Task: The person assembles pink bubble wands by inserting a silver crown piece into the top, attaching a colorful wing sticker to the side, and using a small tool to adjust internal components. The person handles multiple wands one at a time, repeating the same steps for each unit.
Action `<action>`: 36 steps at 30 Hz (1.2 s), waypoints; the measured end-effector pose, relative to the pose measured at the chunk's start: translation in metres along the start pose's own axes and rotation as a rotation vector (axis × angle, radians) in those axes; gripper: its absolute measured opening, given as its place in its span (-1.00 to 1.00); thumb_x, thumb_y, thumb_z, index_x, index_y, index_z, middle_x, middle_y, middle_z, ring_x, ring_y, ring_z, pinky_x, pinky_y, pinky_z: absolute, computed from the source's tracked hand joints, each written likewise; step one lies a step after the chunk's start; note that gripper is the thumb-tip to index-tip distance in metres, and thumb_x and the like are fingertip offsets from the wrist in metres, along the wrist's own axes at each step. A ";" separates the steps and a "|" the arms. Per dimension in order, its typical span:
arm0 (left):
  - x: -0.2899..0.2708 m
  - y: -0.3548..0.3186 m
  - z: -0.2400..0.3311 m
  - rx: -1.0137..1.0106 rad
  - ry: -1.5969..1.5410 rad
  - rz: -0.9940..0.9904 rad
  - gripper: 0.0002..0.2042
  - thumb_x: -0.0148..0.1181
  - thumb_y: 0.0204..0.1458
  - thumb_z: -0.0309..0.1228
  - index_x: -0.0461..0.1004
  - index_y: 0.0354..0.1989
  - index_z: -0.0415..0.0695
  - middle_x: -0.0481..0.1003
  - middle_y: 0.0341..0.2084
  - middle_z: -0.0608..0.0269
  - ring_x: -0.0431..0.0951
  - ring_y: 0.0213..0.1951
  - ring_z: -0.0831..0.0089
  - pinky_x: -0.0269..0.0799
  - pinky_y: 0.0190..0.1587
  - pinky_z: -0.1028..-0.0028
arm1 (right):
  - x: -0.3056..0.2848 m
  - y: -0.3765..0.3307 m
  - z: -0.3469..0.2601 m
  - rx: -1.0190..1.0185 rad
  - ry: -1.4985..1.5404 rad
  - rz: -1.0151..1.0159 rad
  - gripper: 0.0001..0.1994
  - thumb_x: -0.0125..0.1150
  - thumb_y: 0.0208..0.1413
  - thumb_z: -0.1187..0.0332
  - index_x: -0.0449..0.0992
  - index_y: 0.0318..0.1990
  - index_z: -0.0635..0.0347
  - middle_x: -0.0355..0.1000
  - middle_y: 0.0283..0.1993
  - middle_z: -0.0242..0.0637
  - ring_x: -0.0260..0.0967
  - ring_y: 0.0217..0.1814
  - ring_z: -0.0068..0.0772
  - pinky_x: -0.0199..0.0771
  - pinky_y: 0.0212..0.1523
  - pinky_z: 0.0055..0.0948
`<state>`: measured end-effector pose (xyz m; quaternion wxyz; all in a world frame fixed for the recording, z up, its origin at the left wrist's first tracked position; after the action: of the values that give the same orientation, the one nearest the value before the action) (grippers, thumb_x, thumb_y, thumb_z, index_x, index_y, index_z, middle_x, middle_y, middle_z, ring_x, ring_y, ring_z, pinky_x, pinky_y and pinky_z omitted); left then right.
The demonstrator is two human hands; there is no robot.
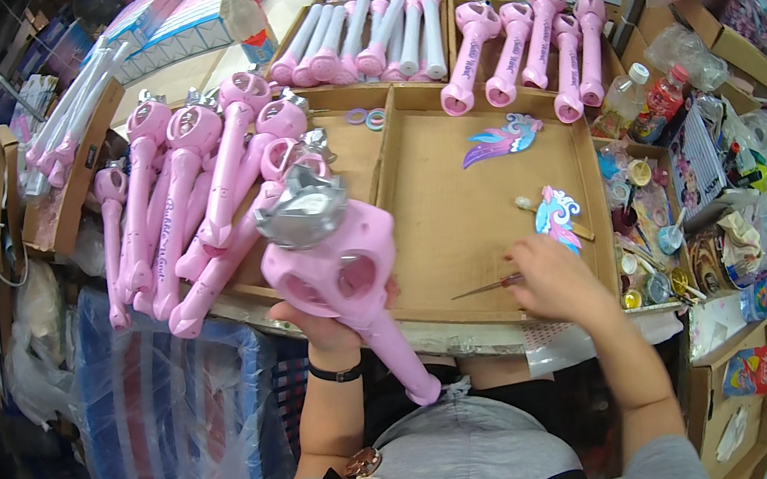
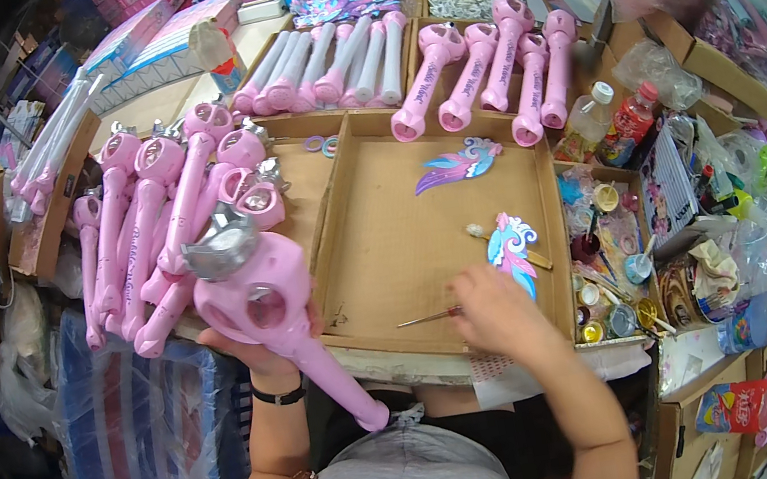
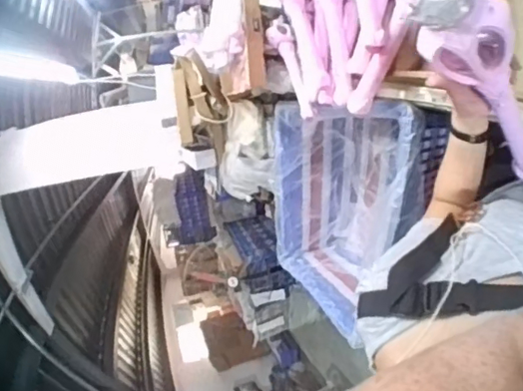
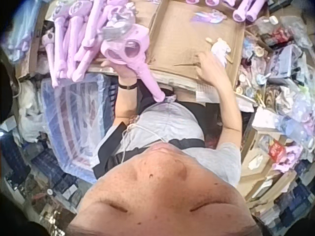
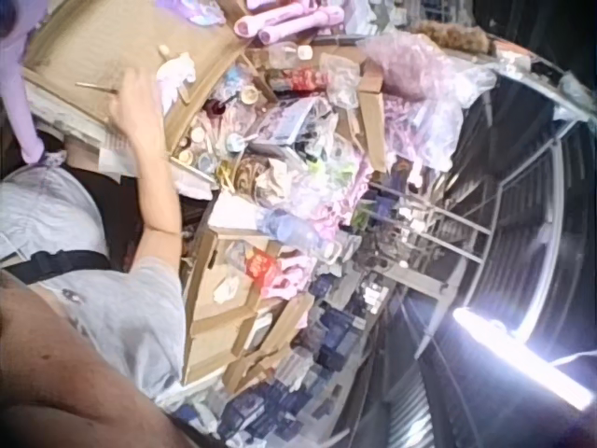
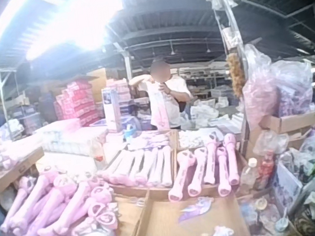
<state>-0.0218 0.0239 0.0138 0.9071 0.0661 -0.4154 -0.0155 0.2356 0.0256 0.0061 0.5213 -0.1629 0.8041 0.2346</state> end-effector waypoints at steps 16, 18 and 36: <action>-0.016 -0.030 -0.009 0.018 0.273 0.041 0.12 0.15 -0.42 0.40 -0.03 0.26 -0.13 0.23 0.11 0.10 0.37 0.04 0.19 0.43 -0.06 0.16 | -0.091 -0.003 -0.070 -0.114 0.208 0.586 -0.72 0.27 -0.25 0.63 0.48 -0.27 0.27 0.42 -0.50 -0.29 0.38 -0.57 -0.45 0.39 -0.56 -0.57; -0.014 -0.031 -0.009 0.027 0.289 0.004 0.11 0.17 -0.42 0.39 -0.04 0.27 -0.13 0.22 0.13 0.11 0.34 0.06 0.19 0.41 -0.02 0.15 | -0.092 -0.002 -0.071 -0.128 0.186 0.572 -0.72 0.27 -0.24 0.62 0.48 -0.27 0.26 0.42 -0.50 -0.29 0.37 -0.58 -0.44 0.37 -0.58 -0.55; 0.002 -0.050 -0.011 0.178 0.509 -0.246 0.20 0.54 -0.51 -0.03 -0.22 0.29 -0.05 0.09 0.19 -0.05 0.23 0.17 0.09 0.20 0.17 0.12 | -0.064 -0.030 -0.057 0.375 0.926 0.279 -0.88 0.10 0.12 0.44 0.46 -0.28 0.31 0.37 -0.60 -0.31 0.32 -0.60 -0.58 0.27 -0.60 -0.57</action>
<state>-0.0111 -0.0245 0.0018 0.9640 0.1971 -0.1633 -0.0716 0.2329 -0.0301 0.0781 0.0950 -0.0445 0.9928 0.0573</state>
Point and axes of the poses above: each hand's wrist, its own y-axis towards the middle knuckle, its own x-axis out of the palm, z = x × y, the point moved 2 cm from there along y, towards the middle knuckle
